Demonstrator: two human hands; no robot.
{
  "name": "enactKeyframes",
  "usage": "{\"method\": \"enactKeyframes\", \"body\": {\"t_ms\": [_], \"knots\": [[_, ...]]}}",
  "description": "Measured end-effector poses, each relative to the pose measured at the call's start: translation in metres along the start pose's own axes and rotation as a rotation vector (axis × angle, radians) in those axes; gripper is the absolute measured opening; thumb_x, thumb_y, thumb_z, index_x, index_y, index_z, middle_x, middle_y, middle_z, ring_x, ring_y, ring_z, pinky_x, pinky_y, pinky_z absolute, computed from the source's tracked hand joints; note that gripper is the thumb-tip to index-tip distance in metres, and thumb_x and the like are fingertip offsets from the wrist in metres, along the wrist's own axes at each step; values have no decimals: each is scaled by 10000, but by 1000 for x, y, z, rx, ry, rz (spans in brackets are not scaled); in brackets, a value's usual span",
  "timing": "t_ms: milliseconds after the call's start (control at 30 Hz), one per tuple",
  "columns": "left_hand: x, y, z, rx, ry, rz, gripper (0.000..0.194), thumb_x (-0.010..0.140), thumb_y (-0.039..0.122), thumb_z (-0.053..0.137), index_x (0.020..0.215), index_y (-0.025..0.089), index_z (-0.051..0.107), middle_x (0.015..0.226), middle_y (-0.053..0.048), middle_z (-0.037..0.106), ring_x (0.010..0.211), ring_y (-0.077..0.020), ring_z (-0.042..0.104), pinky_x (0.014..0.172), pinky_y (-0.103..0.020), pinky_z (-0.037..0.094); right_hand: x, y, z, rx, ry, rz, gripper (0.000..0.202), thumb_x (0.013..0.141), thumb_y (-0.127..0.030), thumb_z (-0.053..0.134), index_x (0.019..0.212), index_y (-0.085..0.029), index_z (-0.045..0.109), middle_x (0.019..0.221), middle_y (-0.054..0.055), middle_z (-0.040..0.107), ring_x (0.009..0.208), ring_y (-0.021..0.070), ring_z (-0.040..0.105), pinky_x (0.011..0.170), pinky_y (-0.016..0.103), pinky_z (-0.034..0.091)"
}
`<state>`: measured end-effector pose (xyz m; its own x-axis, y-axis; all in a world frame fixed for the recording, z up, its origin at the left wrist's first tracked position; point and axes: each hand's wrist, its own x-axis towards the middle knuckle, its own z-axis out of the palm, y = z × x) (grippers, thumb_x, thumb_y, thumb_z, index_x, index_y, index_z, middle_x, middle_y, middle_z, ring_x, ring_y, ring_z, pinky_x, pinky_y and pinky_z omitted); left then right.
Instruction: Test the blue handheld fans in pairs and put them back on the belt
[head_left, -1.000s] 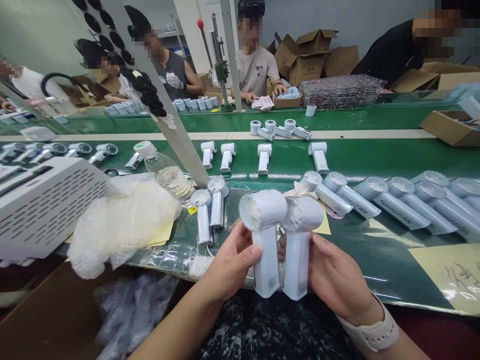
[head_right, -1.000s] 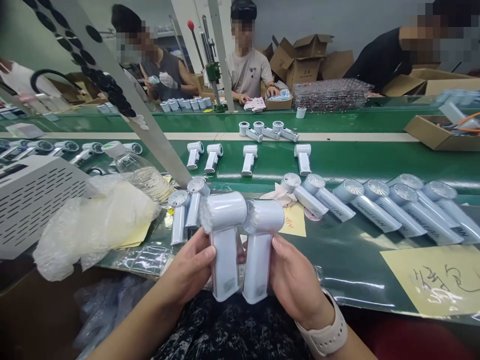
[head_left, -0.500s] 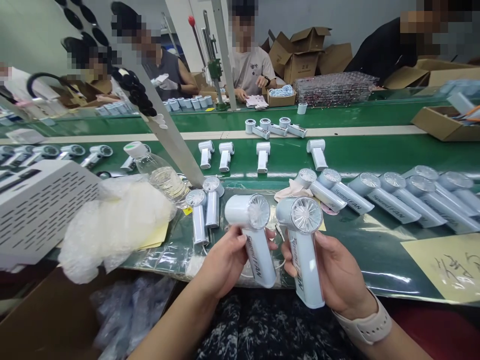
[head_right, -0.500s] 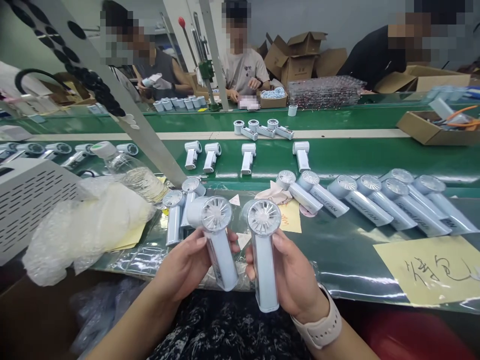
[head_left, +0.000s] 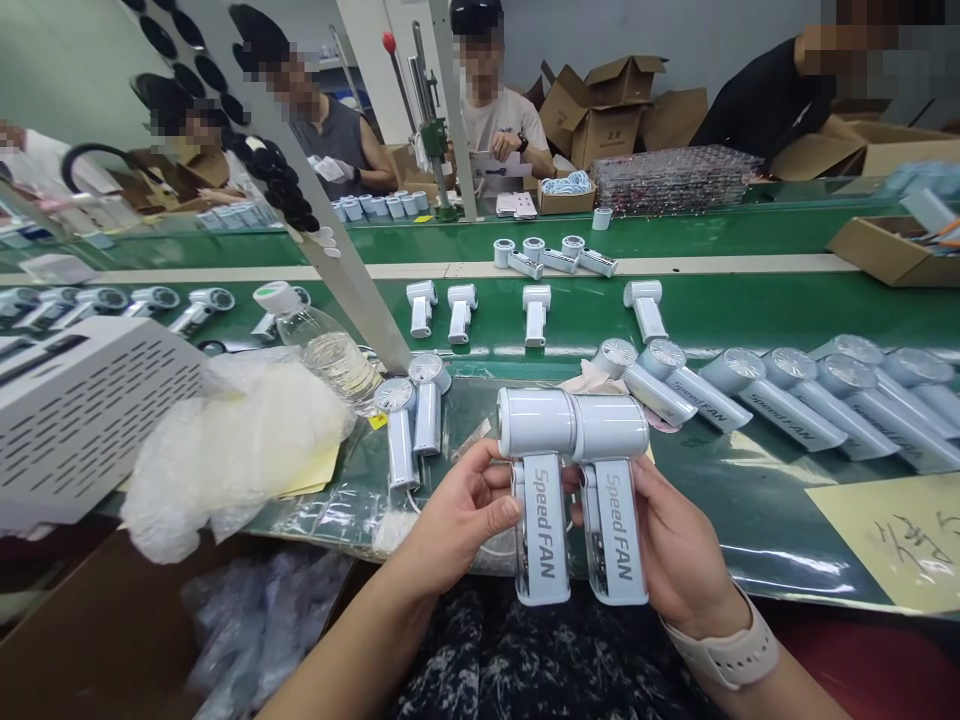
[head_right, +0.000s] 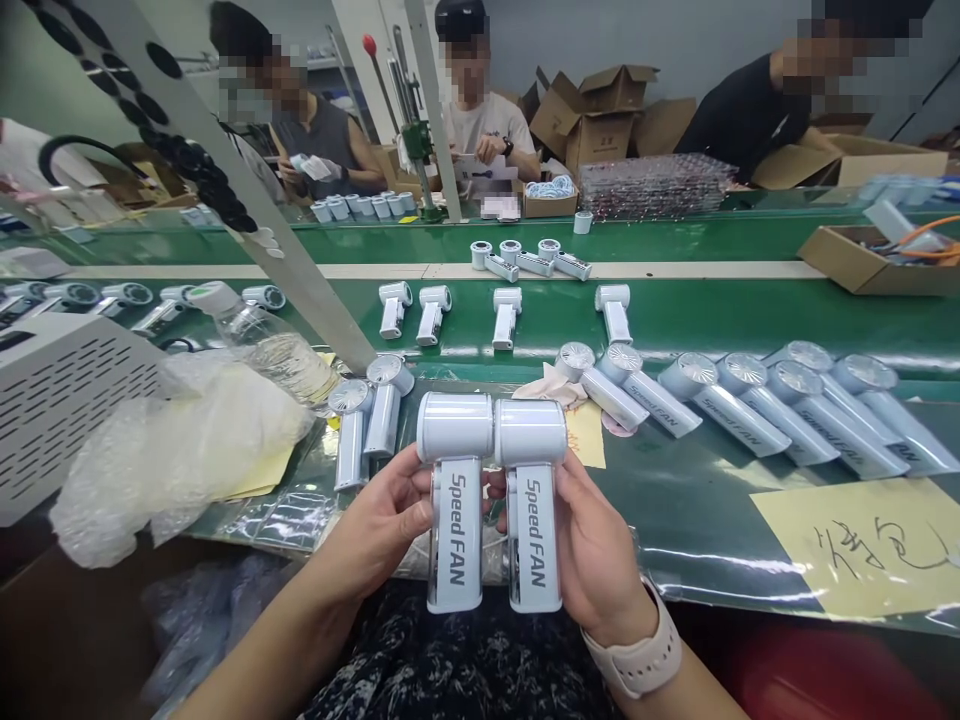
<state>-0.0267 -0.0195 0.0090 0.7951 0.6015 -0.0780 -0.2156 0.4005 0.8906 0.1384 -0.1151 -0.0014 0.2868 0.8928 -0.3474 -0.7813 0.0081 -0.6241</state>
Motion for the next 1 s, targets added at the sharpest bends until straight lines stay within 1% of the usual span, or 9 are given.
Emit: {"method": "enactKeyframes", "body": {"t_ms": [133,333,467,567,633,700,800,867,1000], "knots": [[-1,0,0,21,24,-22,465,812,361,764,1217,215,589,1114,-105,760,996,-228,733,812,-298,586,0,1,1,-15,54,12,450,870,-367,698,1282,-215,601,853,71,762,718,199,696,609,306,599],[1,-2,0,36,59,-84,483,794,430,767,1160,173,585,1107,-141,756,982,-261,735,828,-348,580,1,0,4,-60,127,50,421,829,-366,726,1192,-164,656,848,92,779,733,224,723,602,316,603],[2,-4,-1,65,59,-91,460,798,429,760,1137,178,576,1110,-133,751,1013,-259,721,846,-350,563,2,2,-2,-87,93,65,334,833,-398,678,1073,-167,697,837,94,776,766,253,729,618,341,602],[-1,-1,-2,175,58,-91,466,812,395,740,1184,187,551,1136,-127,731,1039,-257,700,884,-377,544,0,2,-11,-197,42,-25,390,831,-463,664,1126,-207,676,930,86,774,826,276,728,684,390,608],[-4,3,-2,333,80,-27,440,813,358,729,1184,194,560,1159,-120,717,1037,-252,690,887,-375,538,-5,-1,-17,-402,-7,-190,434,796,-428,733,1181,-247,649,1061,81,759,935,292,719,780,412,603],[-8,6,-2,544,57,124,403,788,317,744,1145,197,599,1193,-120,706,1059,-262,677,951,-407,513,-11,-6,-22,-660,-118,-399,511,744,-350,808,1216,-279,628,1196,80,720,1122,316,662,916,427,563],[-10,7,-3,815,-94,471,287,802,259,723,1082,230,665,1258,-104,696,1201,-282,622,1147,-511,334,-19,-12,-23,-867,-396,-669,575,724,-305,830,1252,-312,602,1302,73,671,1331,342,514,1086,484,442],[-7,6,-3,883,-134,601,233,835,221,680,1063,265,699,1274,-85,695,1250,-271,597,1207,-541,195,-18,-13,-23,-869,-486,-706,552,752,-301,807,1261,-313,595,1339,80,649,1345,344,501,1101,504,422],[0,12,-5,898,3,469,262,746,196,747,992,284,762,1053,-78,761,1039,-278,681,1228,-555,49,-11,-17,-26,-906,-288,-584,497,704,-244,835,1168,-300,666,1180,93,720,1113,351,655,989,522,501]]}}
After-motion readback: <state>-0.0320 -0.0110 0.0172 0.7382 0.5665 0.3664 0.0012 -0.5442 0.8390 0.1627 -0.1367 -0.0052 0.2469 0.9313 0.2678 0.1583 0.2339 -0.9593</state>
